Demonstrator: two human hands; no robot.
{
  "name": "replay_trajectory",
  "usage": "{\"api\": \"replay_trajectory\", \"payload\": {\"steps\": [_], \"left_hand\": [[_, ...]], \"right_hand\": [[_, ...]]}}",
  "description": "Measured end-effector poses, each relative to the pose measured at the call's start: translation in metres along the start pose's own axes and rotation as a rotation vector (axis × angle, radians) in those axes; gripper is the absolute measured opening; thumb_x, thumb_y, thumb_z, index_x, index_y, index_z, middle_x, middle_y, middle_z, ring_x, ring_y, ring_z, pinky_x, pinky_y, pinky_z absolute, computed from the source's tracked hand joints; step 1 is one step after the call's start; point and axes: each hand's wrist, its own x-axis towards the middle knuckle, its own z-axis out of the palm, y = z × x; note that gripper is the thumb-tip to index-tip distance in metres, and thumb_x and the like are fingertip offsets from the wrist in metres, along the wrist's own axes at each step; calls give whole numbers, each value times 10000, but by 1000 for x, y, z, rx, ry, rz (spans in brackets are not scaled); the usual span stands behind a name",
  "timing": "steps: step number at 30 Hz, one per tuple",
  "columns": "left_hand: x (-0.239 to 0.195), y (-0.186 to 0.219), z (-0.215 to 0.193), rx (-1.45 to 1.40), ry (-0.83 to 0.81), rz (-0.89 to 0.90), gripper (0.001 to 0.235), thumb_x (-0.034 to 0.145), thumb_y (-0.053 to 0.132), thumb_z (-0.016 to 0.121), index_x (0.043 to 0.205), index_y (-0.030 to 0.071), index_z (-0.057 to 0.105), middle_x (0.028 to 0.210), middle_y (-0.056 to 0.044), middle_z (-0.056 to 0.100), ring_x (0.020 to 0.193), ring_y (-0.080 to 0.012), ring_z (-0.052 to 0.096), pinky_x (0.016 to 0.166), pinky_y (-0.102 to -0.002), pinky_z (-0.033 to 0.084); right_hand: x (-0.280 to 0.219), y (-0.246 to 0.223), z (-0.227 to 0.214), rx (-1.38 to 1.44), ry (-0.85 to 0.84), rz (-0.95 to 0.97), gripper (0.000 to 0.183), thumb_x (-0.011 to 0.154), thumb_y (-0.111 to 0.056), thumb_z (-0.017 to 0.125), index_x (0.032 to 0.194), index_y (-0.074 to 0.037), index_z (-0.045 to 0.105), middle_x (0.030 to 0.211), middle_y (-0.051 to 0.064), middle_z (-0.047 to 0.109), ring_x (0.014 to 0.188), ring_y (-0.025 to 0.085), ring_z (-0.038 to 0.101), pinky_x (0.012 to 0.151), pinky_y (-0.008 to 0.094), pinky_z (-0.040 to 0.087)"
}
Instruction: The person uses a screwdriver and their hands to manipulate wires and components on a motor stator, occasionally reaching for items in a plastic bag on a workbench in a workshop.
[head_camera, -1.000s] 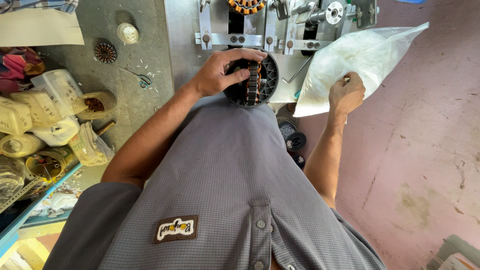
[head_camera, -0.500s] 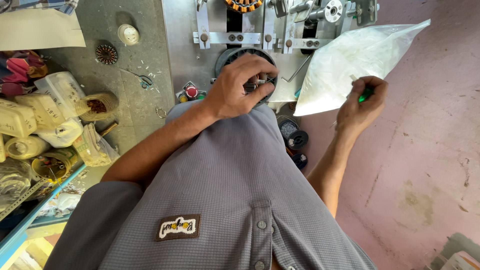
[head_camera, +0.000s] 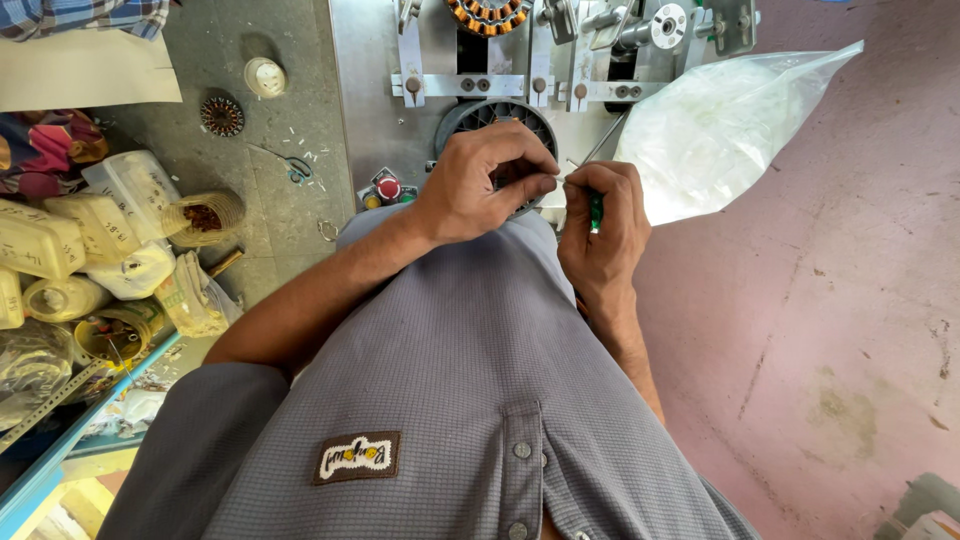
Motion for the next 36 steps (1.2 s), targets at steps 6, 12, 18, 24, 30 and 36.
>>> {"api": "replay_trajectory", "payload": {"steps": [6,12,18,24,30,36], "left_hand": [[-1,7,-3,46,104,117,126,917,0,791,1002,46,711,1006,-47,685,890,-160,693,765,-288,579],[-3,8,-4,135,37,149,127,882,-33,769,962,45,707,998,-48,683,936,-192,699,823,-328,589],[-7,2,-2,173,-48,110,104,926,-37,724,987,14,658,944,-83,705,841,-212,728,740,-325,604],[-13,2,1,164,-16,59,148,905,-55,706,1016,10,633,922,-105,718,825,-236,738,715,-355,592],[-13,4,-1,136,14,12,122,922,-7,763,997,18,670,903,-83,719,800,-201,728,702,-328,578],[-12,3,-9,41,-16,69,152,947,33,788,1076,45,710,996,-46,722,891,-143,734,781,-271,614]], "right_hand": [[3,4,-3,184,-43,92,142,997,20,740,1104,-8,651,1063,89,681,858,152,663,729,281,539],[7,5,-3,141,-53,45,116,943,50,751,1006,-16,679,1026,96,680,800,142,634,662,265,506],[5,1,3,205,-109,62,139,956,98,679,999,-21,623,996,85,670,798,136,646,652,270,513],[-1,0,9,176,-89,98,139,972,103,658,997,-13,586,917,65,642,734,132,611,629,280,482],[-4,0,10,340,-76,247,121,994,71,675,1068,7,604,898,56,645,735,109,611,644,254,501],[-5,1,6,585,-44,442,76,1003,28,712,1071,14,680,939,70,718,819,124,723,663,225,573]]}}
